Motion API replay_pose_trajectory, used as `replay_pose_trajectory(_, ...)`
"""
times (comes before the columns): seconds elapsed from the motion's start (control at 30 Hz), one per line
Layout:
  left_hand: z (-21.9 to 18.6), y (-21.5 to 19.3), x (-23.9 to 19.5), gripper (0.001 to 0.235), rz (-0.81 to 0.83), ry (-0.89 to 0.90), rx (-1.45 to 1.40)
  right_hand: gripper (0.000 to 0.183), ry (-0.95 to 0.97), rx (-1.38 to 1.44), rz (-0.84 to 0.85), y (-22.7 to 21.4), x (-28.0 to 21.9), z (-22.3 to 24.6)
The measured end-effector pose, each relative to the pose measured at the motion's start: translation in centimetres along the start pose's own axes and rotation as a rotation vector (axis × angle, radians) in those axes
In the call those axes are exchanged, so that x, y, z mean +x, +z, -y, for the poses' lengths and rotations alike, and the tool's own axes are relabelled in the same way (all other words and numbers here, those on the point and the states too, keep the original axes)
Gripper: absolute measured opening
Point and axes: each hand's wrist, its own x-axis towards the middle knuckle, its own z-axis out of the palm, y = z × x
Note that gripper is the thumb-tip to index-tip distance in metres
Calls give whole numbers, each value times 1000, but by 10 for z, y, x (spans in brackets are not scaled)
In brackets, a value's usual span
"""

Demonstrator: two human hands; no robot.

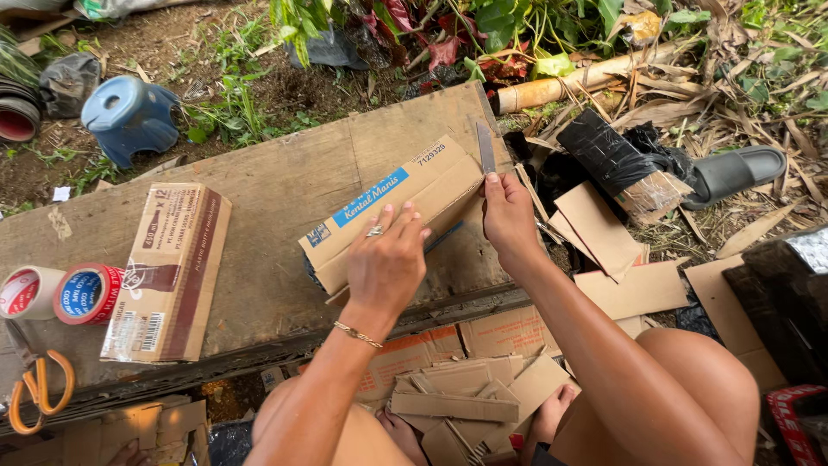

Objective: The person folds and cuts a flat cardboard sheet on a wooden table using a utility knife, then assembles it into a small rectangular box. They fold flaps, score edges, and press the box into shape.

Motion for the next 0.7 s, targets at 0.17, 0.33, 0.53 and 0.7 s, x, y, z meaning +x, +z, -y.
replay_pose_trajectory(0.17,2,0,10,20,-6,-5,-17,32,-57,93,-90,22,12,-5)
replay_pose_trajectory(0.33,4,3,8,22,-34,25,5,27,-1,375,-86,35,4,-16)
replay_pose_trajectory(0.53,6,3,9,23,-27,21,-7,27,12,433,33,32,-21,-30)
replay_pose_trajectory(0.7,7,2,8,22,-19,14,-37,30,70,338,154,7,-37,-39)
